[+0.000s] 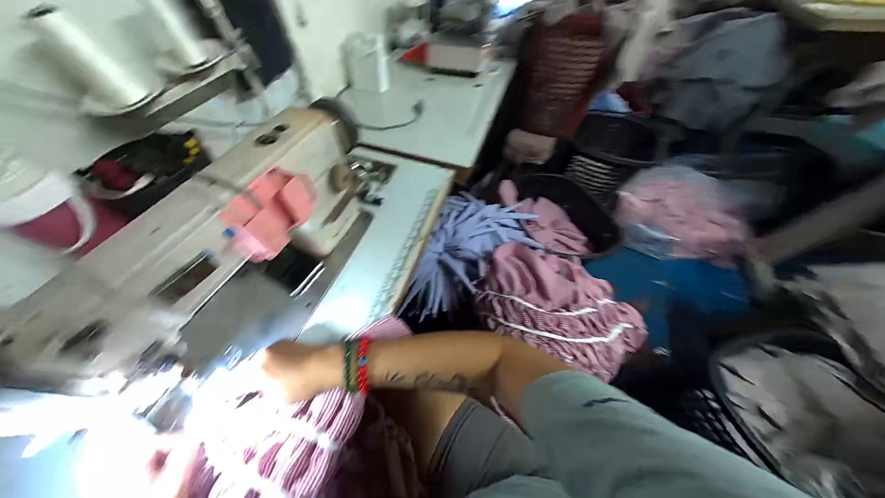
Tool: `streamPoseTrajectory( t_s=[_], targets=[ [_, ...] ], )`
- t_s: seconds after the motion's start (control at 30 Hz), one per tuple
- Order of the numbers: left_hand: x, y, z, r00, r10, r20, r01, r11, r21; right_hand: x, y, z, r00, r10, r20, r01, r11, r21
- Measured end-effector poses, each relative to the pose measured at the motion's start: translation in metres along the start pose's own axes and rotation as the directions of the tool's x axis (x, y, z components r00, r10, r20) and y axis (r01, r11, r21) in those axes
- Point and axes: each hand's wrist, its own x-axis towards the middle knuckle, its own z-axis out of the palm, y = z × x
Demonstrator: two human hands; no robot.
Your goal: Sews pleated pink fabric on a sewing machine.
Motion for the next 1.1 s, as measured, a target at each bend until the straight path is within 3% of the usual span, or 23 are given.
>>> streamPoseTrajectory(
  t_s=[0.1,0.17,0.27,0.33,0.43,0.6,0.7,0.83,0.93,1.1],
  targets=[
    [0.005,0.04,-0.005,0.992,-0.13,0.001,0.126,0.961,0.247,0.008,0.003,-0.006,0.983,-0.069,0.171,0.075,0.997,-0.027],
    [0.002,0.05,-0.006,0.99,-0.133,-0.043,0.139,0.933,0.333,0.012,0.006,0.002,0.975,-0.15,0.162,0.168,0.98,-0.105],
    [-0.017,0.041,0.002,0.975,0.173,-0.141,-0.107,0.917,0.385,0.017,0.011,0.009,0.962,-0.209,0.174,0.243,0.947,-0.208],
    [-0.031,0.041,0.005,0.956,0.281,-0.087,-0.235,0.907,0.349,0.021,0.016,0.01,0.953,-0.226,0.204,0.268,0.939,-0.213],
    [-0.047,0.041,0.013,0.982,0.182,0.051,-0.188,0.919,0.345,0.03,0.018,0.007,0.944,-0.173,0.28,0.243,0.94,-0.24],
    [-0.032,0.035,0.016,0.996,0.064,0.065,-0.087,0.892,0.444,0.049,0.019,0.002,0.938,0.008,0.345,0.124,0.925,-0.36],
    [-0.013,0.036,0.017,0.995,0.025,0.099,-0.069,0.877,0.476,0.056,0.024,-0.002,0.951,0.129,0.282,-0.006,0.917,-0.399],
    [-0.001,0.036,0.022,0.996,0.026,0.087,-0.063,0.885,0.462,0.057,0.031,-0.004,0.975,0.139,0.174,-0.063,0.921,-0.385],
    [-0.001,0.036,0.021,0.994,-0.018,0.112,-0.034,0.895,0.445,0.053,0.044,0.001,0.996,0.018,0.086,0.014,0.936,-0.352],
    [-0.001,0.036,0.021,0.993,-0.032,0.11,-0.021,0.894,0.449,0.052,0.044,0.001,0.997,0.004,0.08,0.025,0.935,-0.354]
  ],
)
